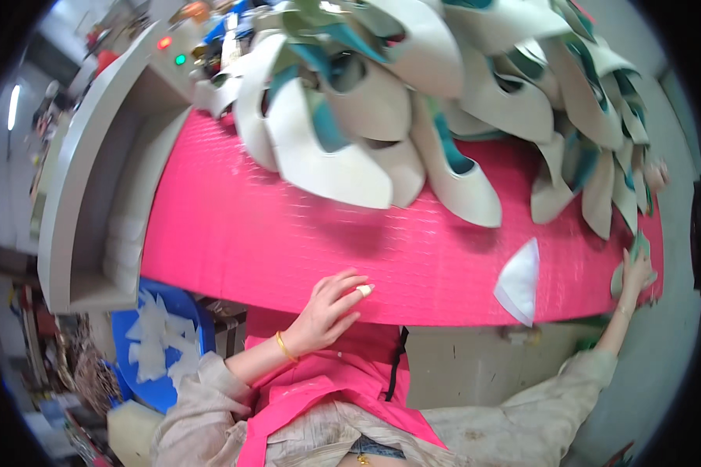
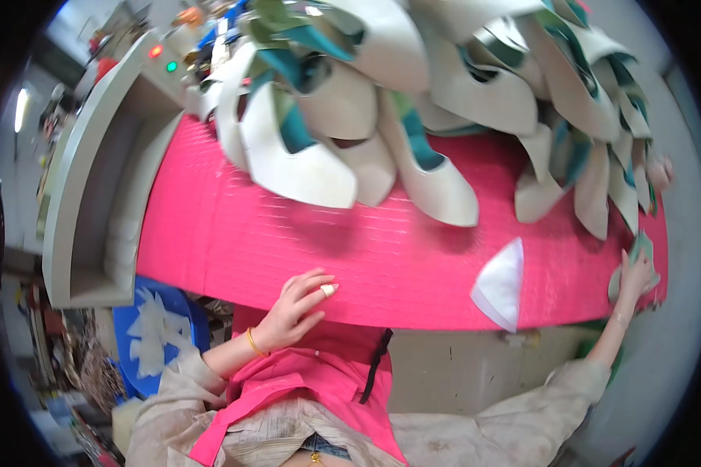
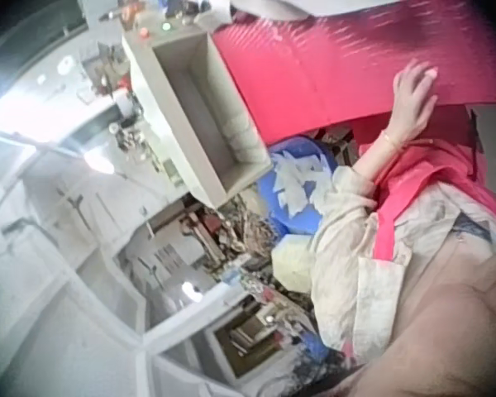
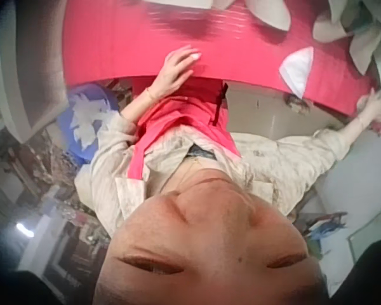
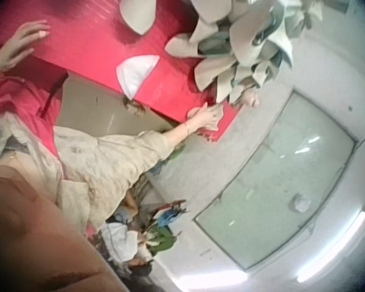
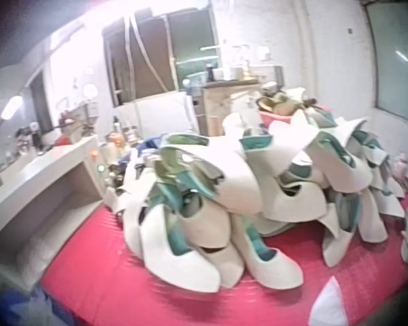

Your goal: The person assembles shoe components by hand on a pink work surface. They pick up white shoe uppers and green insoles, align and press the parts together, and place the assembled units into a white bin. The process is repeated for multiple pairs.

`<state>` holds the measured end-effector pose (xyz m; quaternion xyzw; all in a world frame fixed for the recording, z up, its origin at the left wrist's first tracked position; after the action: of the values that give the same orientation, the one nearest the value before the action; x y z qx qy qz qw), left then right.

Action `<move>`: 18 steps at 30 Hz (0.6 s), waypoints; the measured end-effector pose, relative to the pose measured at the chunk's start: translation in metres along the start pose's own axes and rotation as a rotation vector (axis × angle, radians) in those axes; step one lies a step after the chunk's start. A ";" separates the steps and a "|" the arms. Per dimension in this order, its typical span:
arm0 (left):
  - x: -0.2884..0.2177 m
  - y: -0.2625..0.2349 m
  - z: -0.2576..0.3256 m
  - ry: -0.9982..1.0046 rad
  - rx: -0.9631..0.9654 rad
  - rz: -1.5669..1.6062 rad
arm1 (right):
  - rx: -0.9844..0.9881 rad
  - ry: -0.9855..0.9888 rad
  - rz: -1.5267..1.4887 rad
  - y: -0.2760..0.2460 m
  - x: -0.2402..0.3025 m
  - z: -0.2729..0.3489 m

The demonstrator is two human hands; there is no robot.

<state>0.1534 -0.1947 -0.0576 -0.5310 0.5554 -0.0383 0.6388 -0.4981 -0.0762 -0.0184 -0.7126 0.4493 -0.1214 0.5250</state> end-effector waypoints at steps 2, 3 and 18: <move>0.013 -0.045 -0.005 0.058 -0.186 0.118 | -0.237 -0.178 -0.416 -0.059 0.043 -0.003; 0.019 -0.071 -0.002 0.057 -0.272 0.145 | -0.090 -0.174 -0.986 -0.096 0.115 0.009; 0.287 -0.201 -0.132 -0.401 -0.072 -0.289 | 0.884 -0.608 -1.914 -0.353 0.515 0.207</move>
<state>0.2716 -0.5489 -0.0808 -0.6242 0.3369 -0.0034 0.7049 0.1079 -0.3230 0.0435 -0.5153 -0.5214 -0.4484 0.5115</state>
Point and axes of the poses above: each hand's wrist, its own z-axis away from the middle knuckle, its own y-axis out of the palm, x = y × z, the point moved 10 cm from there along -z, towards the middle knuckle, and after that the axes turned 1 degree about y, right-handed, at the moved point
